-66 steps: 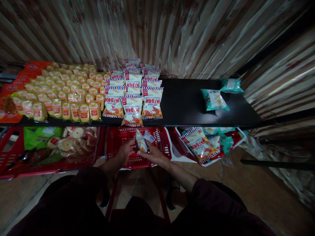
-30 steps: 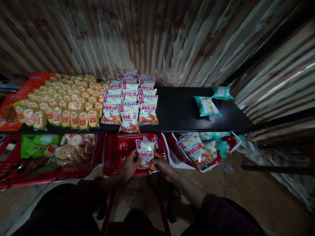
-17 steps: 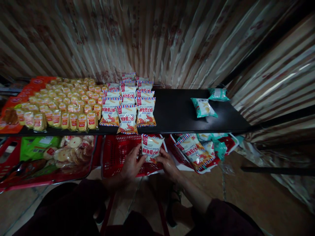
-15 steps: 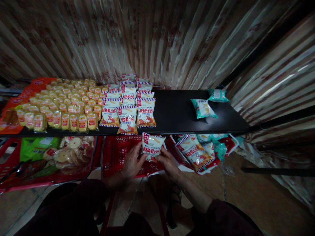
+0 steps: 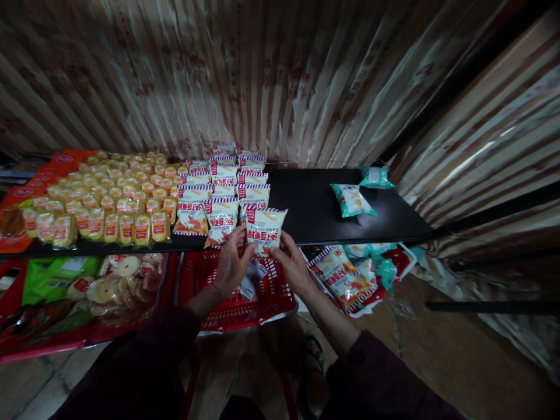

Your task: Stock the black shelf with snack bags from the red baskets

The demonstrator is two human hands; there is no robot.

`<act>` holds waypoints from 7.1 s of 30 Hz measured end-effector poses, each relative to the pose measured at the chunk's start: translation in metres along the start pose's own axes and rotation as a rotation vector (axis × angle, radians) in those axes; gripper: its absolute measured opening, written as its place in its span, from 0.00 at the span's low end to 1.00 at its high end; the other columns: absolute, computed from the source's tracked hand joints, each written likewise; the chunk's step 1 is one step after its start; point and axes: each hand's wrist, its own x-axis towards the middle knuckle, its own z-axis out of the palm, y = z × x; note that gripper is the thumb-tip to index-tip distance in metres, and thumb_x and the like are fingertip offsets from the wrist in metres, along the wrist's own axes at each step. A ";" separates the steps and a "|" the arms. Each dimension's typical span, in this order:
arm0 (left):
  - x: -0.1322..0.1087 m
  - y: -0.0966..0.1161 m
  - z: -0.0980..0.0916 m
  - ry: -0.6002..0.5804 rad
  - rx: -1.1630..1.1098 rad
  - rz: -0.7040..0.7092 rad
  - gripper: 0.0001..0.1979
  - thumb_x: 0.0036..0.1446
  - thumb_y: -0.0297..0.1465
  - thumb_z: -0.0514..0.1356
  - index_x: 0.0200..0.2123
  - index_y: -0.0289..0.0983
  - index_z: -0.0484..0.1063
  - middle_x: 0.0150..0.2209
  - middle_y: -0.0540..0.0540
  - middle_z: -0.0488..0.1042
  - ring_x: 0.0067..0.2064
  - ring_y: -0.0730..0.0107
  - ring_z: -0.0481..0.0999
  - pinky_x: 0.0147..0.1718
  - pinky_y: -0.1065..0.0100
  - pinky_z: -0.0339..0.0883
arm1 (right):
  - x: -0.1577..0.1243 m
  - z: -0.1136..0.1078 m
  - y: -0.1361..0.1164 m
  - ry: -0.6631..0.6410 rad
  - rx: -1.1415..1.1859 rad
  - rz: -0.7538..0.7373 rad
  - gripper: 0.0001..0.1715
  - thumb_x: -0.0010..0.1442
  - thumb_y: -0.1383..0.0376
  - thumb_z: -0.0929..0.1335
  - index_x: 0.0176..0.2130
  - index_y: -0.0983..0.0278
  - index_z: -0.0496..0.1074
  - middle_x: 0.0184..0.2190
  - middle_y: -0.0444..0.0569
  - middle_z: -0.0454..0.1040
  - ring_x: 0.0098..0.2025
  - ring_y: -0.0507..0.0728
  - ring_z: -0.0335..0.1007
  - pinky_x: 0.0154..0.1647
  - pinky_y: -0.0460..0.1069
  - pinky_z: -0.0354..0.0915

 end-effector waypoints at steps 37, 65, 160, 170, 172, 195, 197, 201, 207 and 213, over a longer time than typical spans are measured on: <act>0.008 -0.010 -0.003 -0.008 0.674 0.493 0.28 0.62 0.26 0.50 0.64 0.37 0.46 0.62 0.33 0.56 0.65 0.55 0.53 0.59 0.50 0.59 | 0.029 0.014 0.021 0.213 -0.564 -0.353 0.34 0.61 0.54 0.62 0.63 0.63 0.54 0.57 0.55 0.65 0.58 0.60 0.60 0.58 0.57 0.58; 0.017 -0.005 0.002 -0.016 0.988 0.472 0.22 0.61 0.25 0.50 0.59 0.34 0.59 0.60 0.30 0.61 0.64 0.54 0.57 0.60 0.43 0.47 | 0.043 0.018 0.020 0.196 -0.761 -0.386 0.40 0.61 0.51 0.62 0.64 0.69 0.51 0.62 0.62 0.58 0.63 0.63 0.54 0.62 0.61 0.53; 0.010 -0.039 -0.056 0.144 0.993 0.475 0.28 0.58 0.20 0.50 0.61 0.42 0.58 0.67 0.38 0.47 0.68 0.56 0.46 0.62 0.45 0.45 | 0.052 0.028 0.034 0.162 -1.168 -0.742 0.37 0.64 0.60 0.61 0.67 0.60 0.42 0.69 0.57 0.34 0.69 0.67 0.36 0.61 0.68 0.52; 0.007 -0.042 -0.053 0.145 0.986 0.489 0.30 0.56 0.18 0.50 0.62 0.38 0.55 0.68 0.36 0.41 0.68 0.51 0.43 0.61 0.45 0.49 | 0.059 0.027 0.032 0.178 -1.221 -0.720 0.36 0.65 0.60 0.59 0.67 0.60 0.41 0.69 0.55 0.35 0.69 0.65 0.36 0.62 0.65 0.52; 0.008 -0.041 -0.053 0.148 0.972 0.505 0.31 0.56 0.18 0.50 0.63 0.38 0.53 0.68 0.36 0.39 0.68 0.51 0.41 0.61 0.45 0.50 | 0.061 0.025 0.032 0.179 -1.214 -0.709 0.36 0.65 0.60 0.59 0.67 0.60 0.41 0.69 0.55 0.35 0.69 0.66 0.36 0.62 0.66 0.52; 0.006 -0.041 -0.047 0.107 0.902 0.487 0.33 0.56 0.18 0.49 0.64 0.34 0.45 0.68 0.33 0.29 0.68 0.45 0.35 0.61 0.42 0.46 | 0.053 0.021 0.032 0.195 -1.175 -0.639 0.43 0.62 0.53 0.62 0.67 0.61 0.39 0.68 0.61 0.37 0.68 0.67 0.37 0.61 0.65 0.52; 0.007 -0.042 -0.047 0.101 0.894 0.497 0.33 0.56 0.18 0.49 0.65 0.34 0.44 0.69 0.33 0.29 0.68 0.46 0.35 0.61 0.42 0.46 | 0.053 0.020 0.031 0.179 -1.171 -0.630 0.42 0.63 0.53 0.61 0.67 0.61 0.39 0.68 0.61 0.38 0.68 0.67 0.38 0.61 0.64 0.52; 0.007 -0.041 -0.046 0.110 0.873 0.511 0.33 0.57 0.19 0.49 0.65 0.36 0.44 0.69 0.34 0.28 0.68 0.46 0.34 0.61 0.41 0.46 | 0.053 0.018 0.032 0.163 -1.149 -0.626 0.41 0.63 0.54 0.61 0.67 0.60 0.38 0.68 0.59 0.37 0.69 0.66 0.38 0.61 0.65 0.53; 0.006 -0.035 -0.047 0.112 0.831 0.517 0.31 0.57 0.20 0.50 0.64 0.35 0.47 0.69 0.33 0.33 0.68 0.45 0.35 0.60 0.40 0.46 | 0.051 0.016 0.032 0.170 -1.116 -0.671 0.43 0.62 0.54 0.62 0.67 0.59 0.37 0.68 0.59 0.37 0.68 0.67 0.39 0.61 0.66 0.52; -0.013 -0.024 -0.050 -0.012 0.621 0.732 0.26 0.55 0.16 0.49 0.57 0.36 0.58 0.57 0.35 0.63 0.64 0.55 0.55 0.57 0.49 0.60 | 0.034 0.011 0.018 0.170 -1.076 -0.854 0.39 0.62 0.61 0.63 0.66 0.59 0.42 0.66 0.59 0.46 0.67 0.66 0.42 0.61 0.67 0.51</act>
